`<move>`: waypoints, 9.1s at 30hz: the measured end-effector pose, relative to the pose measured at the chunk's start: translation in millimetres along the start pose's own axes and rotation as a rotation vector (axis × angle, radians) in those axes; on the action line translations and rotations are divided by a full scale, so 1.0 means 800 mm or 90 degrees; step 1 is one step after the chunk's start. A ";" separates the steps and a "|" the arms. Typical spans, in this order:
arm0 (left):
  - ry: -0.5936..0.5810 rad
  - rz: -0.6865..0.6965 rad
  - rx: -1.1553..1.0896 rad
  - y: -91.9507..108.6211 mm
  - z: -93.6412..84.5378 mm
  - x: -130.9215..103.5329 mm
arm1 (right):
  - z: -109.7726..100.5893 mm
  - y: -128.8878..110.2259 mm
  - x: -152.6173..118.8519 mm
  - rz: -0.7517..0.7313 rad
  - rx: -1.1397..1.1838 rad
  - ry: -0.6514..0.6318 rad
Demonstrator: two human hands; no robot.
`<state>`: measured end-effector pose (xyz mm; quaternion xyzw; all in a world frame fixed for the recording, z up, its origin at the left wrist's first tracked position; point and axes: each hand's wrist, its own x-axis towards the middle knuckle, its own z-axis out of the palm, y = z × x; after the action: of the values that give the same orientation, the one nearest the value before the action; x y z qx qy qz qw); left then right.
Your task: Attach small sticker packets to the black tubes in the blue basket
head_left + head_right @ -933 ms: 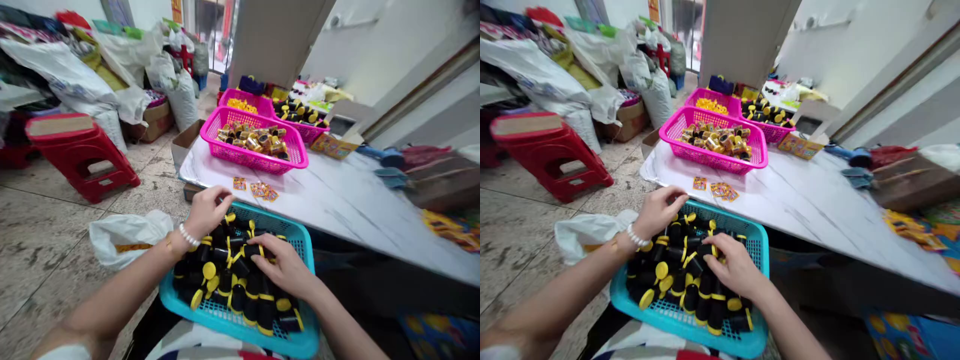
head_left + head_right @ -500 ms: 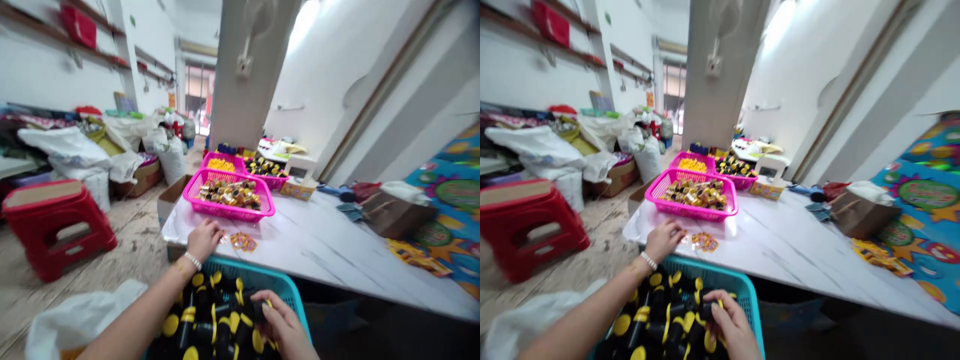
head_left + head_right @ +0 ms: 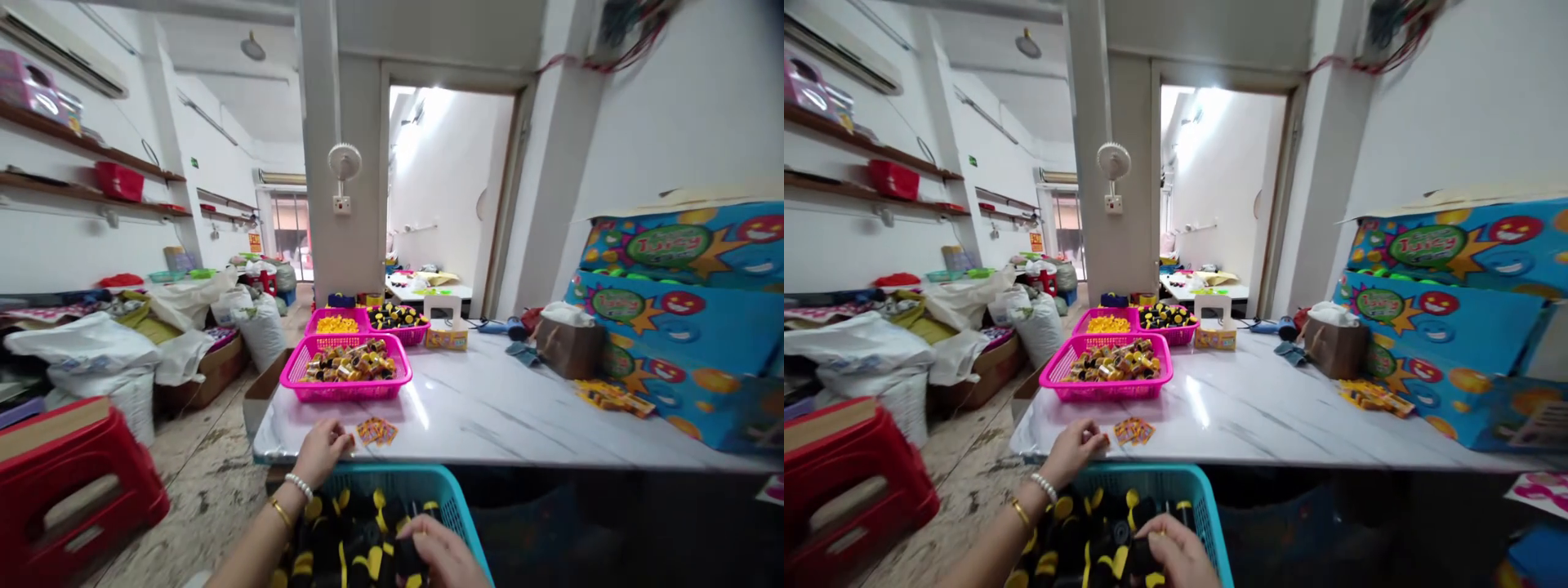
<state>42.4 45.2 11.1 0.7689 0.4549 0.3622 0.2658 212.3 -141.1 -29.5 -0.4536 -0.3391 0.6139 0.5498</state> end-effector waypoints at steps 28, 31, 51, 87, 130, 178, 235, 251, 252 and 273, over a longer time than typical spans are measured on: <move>0.054 -0.205 -0.278 0.062 -0.048 -0.259 | 0.096 0.017 -0.050 -0.185 -0.360 0.029; 0.052 -0.233 -0.328 0.060 -0.043 -0.254 | 0.096 0.020 -0.051 -0.223 -0.393 0.029; -0.044 -0.530 -0.797 0.023 -0.026 -0.242 | 0.066 0.004 -0.038 -0.036 -0.071 0.008; -0.067 -0.494 -0.821 0.043 -0.017 -0.230 | 0.064 -0.016 -0.036 -0.173 -0.428 -0.122; -0.301 -0.347 -0.658 0.030 -0.028 -0.218 | 0.049 -0.014 -0.032 -0.455 -0.603 -0.129; -0.360 -0.341 -0.837 0.025 0.003 -0.213 | 0.042 0.008 -0.031 -0.104 -0.108 -0.048; -0.258 -0.313 -0.673 0.029 0.004 -0.202 | 0.057 0.013 -0.035 -0.182 -0.374 0.100; -0.386 -0.319 -0.717 0.021 -0.005 -0.197 | 0.035 -0.005 -0.021 -0.385 -0.594 -0.107; -0.380 -0.320 -0.734 0.021 -0.004 -0.197 | 0.034 -0.005 -0.019 -0.333 -0.539 -0.098; -0.385 -0.389 -0.866 0.028 0.001 -0.202 | 0.037 0.011 -0.023 -0.203 -0.231 -0.003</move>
<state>2.2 -108.8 -23.8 0.3448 0.2332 0.2474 0.8749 181.5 -158.2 -23.6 -0.4843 -0.5128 0.4496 0.5481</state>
